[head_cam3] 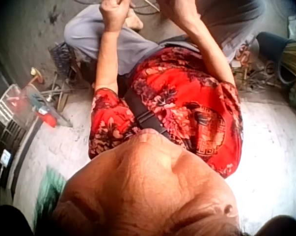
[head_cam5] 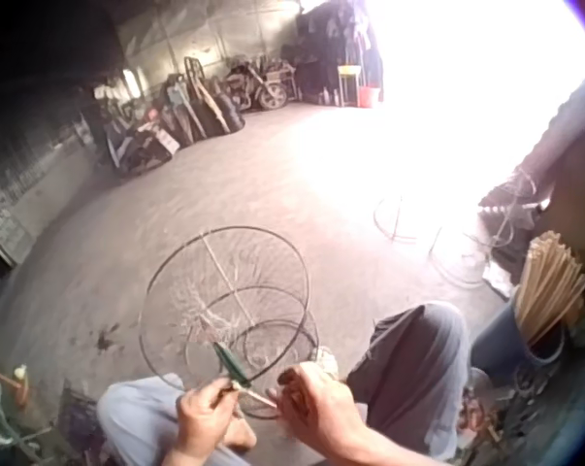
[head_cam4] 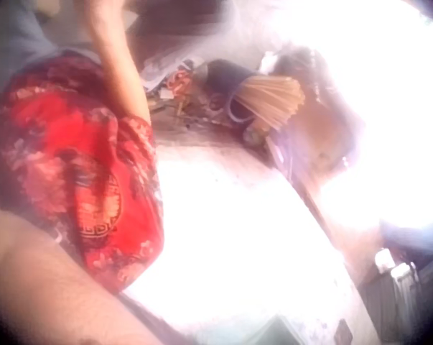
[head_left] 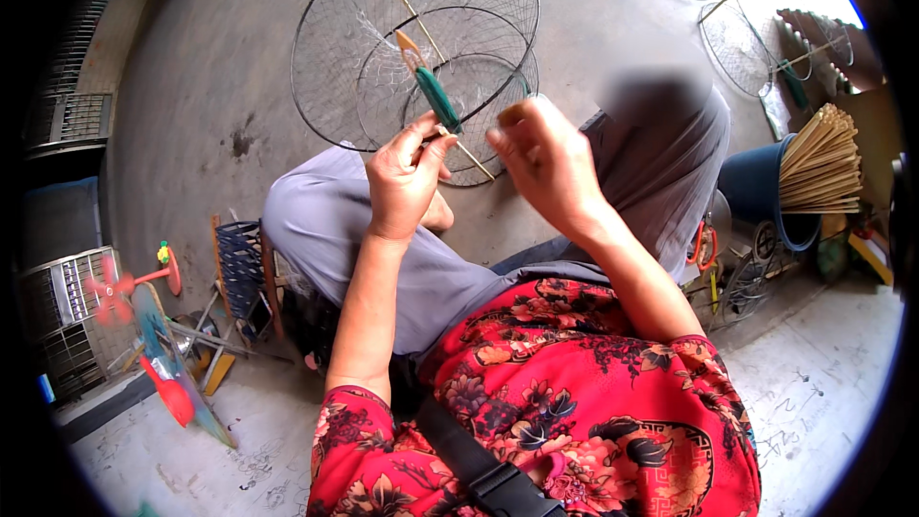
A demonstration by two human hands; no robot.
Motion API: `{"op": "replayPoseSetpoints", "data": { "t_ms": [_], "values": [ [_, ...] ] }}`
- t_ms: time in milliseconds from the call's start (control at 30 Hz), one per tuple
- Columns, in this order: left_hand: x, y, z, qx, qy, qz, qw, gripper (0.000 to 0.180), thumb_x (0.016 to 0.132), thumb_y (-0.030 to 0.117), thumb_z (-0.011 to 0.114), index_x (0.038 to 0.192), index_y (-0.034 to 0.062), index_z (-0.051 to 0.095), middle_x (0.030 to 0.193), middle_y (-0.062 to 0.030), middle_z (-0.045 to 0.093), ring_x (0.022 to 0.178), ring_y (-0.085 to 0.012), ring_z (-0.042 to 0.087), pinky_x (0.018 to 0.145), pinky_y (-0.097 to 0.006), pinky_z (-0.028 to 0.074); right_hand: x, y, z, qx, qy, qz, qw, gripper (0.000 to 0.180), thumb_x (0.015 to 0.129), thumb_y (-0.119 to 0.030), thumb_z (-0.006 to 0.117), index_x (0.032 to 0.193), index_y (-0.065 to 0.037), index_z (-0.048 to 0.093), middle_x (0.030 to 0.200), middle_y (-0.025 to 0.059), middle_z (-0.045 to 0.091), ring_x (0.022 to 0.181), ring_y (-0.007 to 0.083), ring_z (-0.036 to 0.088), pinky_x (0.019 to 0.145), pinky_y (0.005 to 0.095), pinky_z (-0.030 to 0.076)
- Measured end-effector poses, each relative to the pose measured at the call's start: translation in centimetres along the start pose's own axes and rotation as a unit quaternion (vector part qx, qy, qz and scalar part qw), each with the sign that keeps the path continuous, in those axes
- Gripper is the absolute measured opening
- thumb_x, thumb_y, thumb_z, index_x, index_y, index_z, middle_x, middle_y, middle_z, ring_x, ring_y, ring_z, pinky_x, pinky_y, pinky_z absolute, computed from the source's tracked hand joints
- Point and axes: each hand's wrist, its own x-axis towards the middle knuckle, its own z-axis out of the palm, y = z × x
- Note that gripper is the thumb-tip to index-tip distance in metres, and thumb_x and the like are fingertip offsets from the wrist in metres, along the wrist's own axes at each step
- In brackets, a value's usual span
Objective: The person is repairing a wire mesh fishing net using a green plastic needle tool and string. They weave the string through the mesh, knotting it to the wire frame, and occasionally using scissors to cut the thread.
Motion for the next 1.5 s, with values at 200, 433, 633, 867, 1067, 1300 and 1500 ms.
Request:
{"op": "replayPoseSetpoints", "data": {
  "t_ms": [200, 433, 633, 867, 1067, 1300, 1500],
  "values": [
    [-0.1, 0.0, 0.1, 0.174, 0.023, 0.135, 0.975, 0.026, 0.089, 0.000, 0.071, 0.115, 0.0055, 0.070, 0.086, -0.0015, 0.069, 0.061, -0.0074, 0.061, 0.055, -0.023, 0.049, 1.9, -7.0, 2.8, -0.308, -0.064, -0.297, 0.901, 0.020, 0.076, -0.020, 0.067, 0.094, -0.013, 0.060, 0.084, 0.0076, 0.052, 0.079, 0.0262, 0.064, 0.065, 0.0397, 0.055],
    [0.5, -0.7, 0.3, -0.010, 0.035, -0.024, 0.999, 0.021, 0.087, 0.000, 0.075, 0.108, 0.0025, 0.074, 0.079, -0.0020, 0.071, 0.053, -0.0041, 0.054, 0.046, -0.021, 0.043, -6.3, -5.7, 4.2, -0.274, -0.073, -0.430, 0.857, 0.035, 0.073, -0.026, 0.063, 0.102, -0.006, 0.067, 0.112, 0.0138, 0.056, 0.102, 0.0256, 0.056, 0.085, 0.0437, 0.046],
    [0.7, -0.9, 0.1, -0.015, 0.033, 0.015, 0.999, 0.015, 0.087, 0.000, 0.074, 0.102, -0.0002, 0.072, 0.074, -0.0014, 0.069, 0.053, -0.0047, 0.057, 0.047, -0.021, 0.044, -7.6, -2.4, 2.0, 0.026, -0.155, -0.081, 0.984, 0.012, 0.095, -0.018, 0.066, 0.095, -0.006, 0.062, 0.082, 0.0046, 0.060, 0.070, 0.0168, 0.062, 0.056, 0.0320, 0.051],
    [0.5, -0.6, 0.1, 0.014, 0.031, 0.019, 0.999, 0.014, 0.088, 0.000, 0.073, 0.102, 0.0004, 0.072, 0.073, -0.0015, 0.069, 0.053, -0.0050, 0.059, 0.047, -0.021, 0.045, -3.3, 4.2, 2.5, 0.367, -0.122, 0.155, 0.909, 0.024, 0.108, -0.029, 0.048, 0.108, -0.006, 0.050, 0.082, 0.0063, 0.069, 0.064, 0.0136, 0.067, 0.048, 0.0249, 0.053],
    [0.4, -0.7, -0.1, 0.029, 0.037, 0.024, 0.999, 0.011, 0.089, 0.001, 0.072, 0.100, 0.0008, 0.071, 0.072, -0.0018, 0.069, 0.053, -0.0050, 0.058, 0.047, -0.022, 0.045, 1.0, 1.8, -2.2, 0.534, 0.088, 0.013, 0.841, 0.034, 0.105, -0.017, 0.053, 0.134, -0.002, 0.044, 0.091, 0.0087, 0.063, 0.078, 0.0183, 0.067, 0.058, 0.0268, 0.051],
    [0.6, -0.4, 0.5, 0.054, 0.034, 0.022, 0.998, 0.011, 0.090, 0.002, 0.071, 0.101, 0.0010, 0.070, 0.072, -0.0022, 0.069, 0.052, -0.0055, 0.058, 0.047, -0.023, 0.045, -3.4, 2.6, -0.9, 0.321, -0.248, 0.176, 0.897, 0.024, 0.104, -0.021, 0.056, 0.116, 0.000, 0.053, 0.083, 0.0085, 0.068, 0.072, 0.0166, 0.069, 0.056, 0.0264, 0.054],
    [0.4, -0.3, 0.5, 0.053, 0.032, 0.019, 0.998, 0.011, 0.090, 0.003, 0.071, 0.101, 0.0010, 0.069, 0.073, -0.0028, 0.070, 0.053, -0.0061, 0.060, 0.048, -0.024, 0.046, -0.5, 4.0, 0.9, 0.476, -0.059, 0.205, 0.853, 0.015, 0.104, -0.018, 0.056, 0.108, -0.005, 0.052, 0.085, 0.0088, 0.067, 0.071, 0.0194, 0.068, 0.058, 0.0285, 0.056]
  ]
}}
